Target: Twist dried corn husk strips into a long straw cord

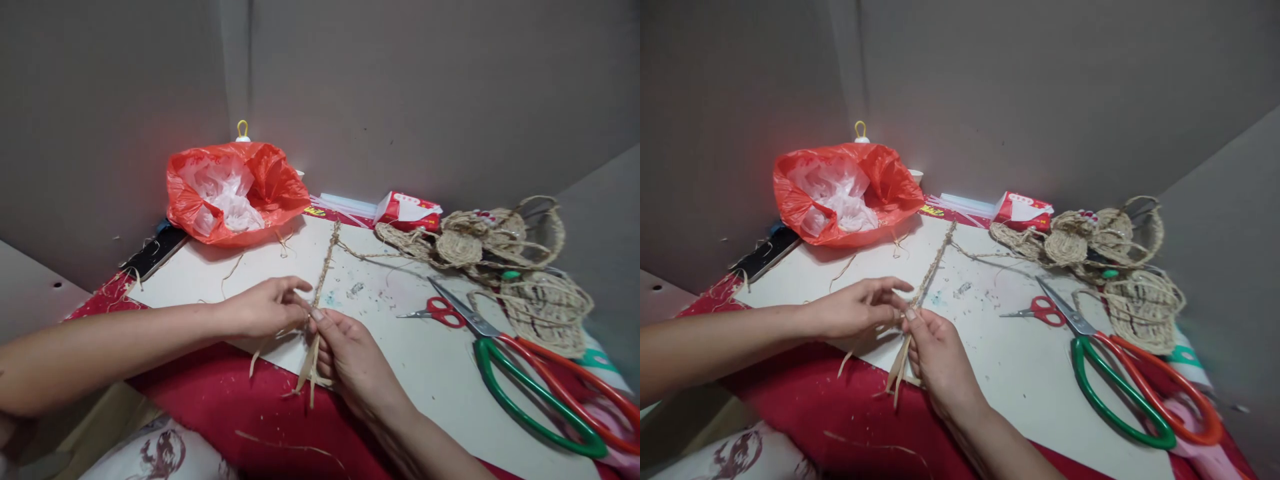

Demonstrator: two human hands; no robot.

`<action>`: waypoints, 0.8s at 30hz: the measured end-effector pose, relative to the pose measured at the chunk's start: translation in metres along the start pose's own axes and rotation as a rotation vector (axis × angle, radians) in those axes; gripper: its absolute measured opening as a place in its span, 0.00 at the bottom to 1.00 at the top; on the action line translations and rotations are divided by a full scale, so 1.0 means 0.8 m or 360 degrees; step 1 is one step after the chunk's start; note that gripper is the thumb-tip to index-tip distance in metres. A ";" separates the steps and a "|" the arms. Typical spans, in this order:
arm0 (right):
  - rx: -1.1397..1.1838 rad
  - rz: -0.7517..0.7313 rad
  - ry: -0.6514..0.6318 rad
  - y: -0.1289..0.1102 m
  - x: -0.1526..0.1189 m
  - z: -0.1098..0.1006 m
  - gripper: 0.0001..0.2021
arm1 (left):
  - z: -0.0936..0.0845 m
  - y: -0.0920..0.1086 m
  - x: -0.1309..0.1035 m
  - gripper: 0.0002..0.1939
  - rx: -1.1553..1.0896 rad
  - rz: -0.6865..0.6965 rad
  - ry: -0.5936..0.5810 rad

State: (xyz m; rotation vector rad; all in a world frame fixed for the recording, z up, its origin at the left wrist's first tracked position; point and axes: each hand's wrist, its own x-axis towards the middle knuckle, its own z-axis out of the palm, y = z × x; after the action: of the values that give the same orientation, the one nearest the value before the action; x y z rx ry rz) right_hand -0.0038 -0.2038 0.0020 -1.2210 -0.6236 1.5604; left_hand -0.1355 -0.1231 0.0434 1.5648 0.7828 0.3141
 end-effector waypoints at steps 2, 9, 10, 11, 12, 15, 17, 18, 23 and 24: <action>-0.0089 0.0000 -0.0021 -0.002 0.003 -0.006 0.18 | 0.001 -0.012 0.017 0.16 -0.0381 -0.0202 -0.0261; -0.0609 0.0020 -0.0190 -0.012 0.014 -0.033 0.17 | -0.004 -0.015 0.034 0.08 -0.0069 -0.0152 -0.0411; -0.0666 0.0020 -0.0199 -0.012 0.015 -0.034 0.17 | -0.007 -0.014 0.037 0.09 -0.0022 -0.0169 -0.0434; -0.0721 0.0003 -0.0197 -0.013 0.016 -0.035 0.18 | -0.009 -0.014 0.040 0.10 -0.0012 -0.0186 -0.0470; -0.0781 -0.0030 -0.0190 -0.014 0.017 -0.035 0.18 | -0.011 -0.014 0.044 0.10 -0.0037 -0.0194 -0.0521; -0.1002 -0.0163 -0.0211 -0.019 0.018 -0.034 0.15 | -0.018 -0.020 0.054 0.12 -0.0228 -0.0283 -0.0721; -0.1125 -0.0240 -0.0275 -0.027 0.016 -0.033 0.14 | -0.023 -0.025 0.058 0.12 -0.0395 -0.0458 -0.0837; -0.1168 -0.0270 -0.0307 -0.030 0.015 -0.033 0.14 | -0.025 -0.027 0.059 0.13 -0.0469 -0.0546 -0.0880; -0.1258 -0.0338 -0.0329 -0.044 0.009 -0.033 0.14 | -0.030 -0.031 0.057 0.18 -0.0643 -0.0635 -0.0986; -0.1261 -0.0343 -0.0342 -0.045 0.008 -0.034 0.13 | -0.030 -0.031 0.057 0.18 -0.0656 -0.0633 -0.0992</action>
State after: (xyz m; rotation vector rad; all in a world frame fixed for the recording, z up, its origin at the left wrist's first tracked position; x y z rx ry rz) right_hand 0.0355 -0.1900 0.0202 -1.4856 -1.5607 1.2961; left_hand -0.1246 -0.0763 0.0127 0.9981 0.4769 -0.2849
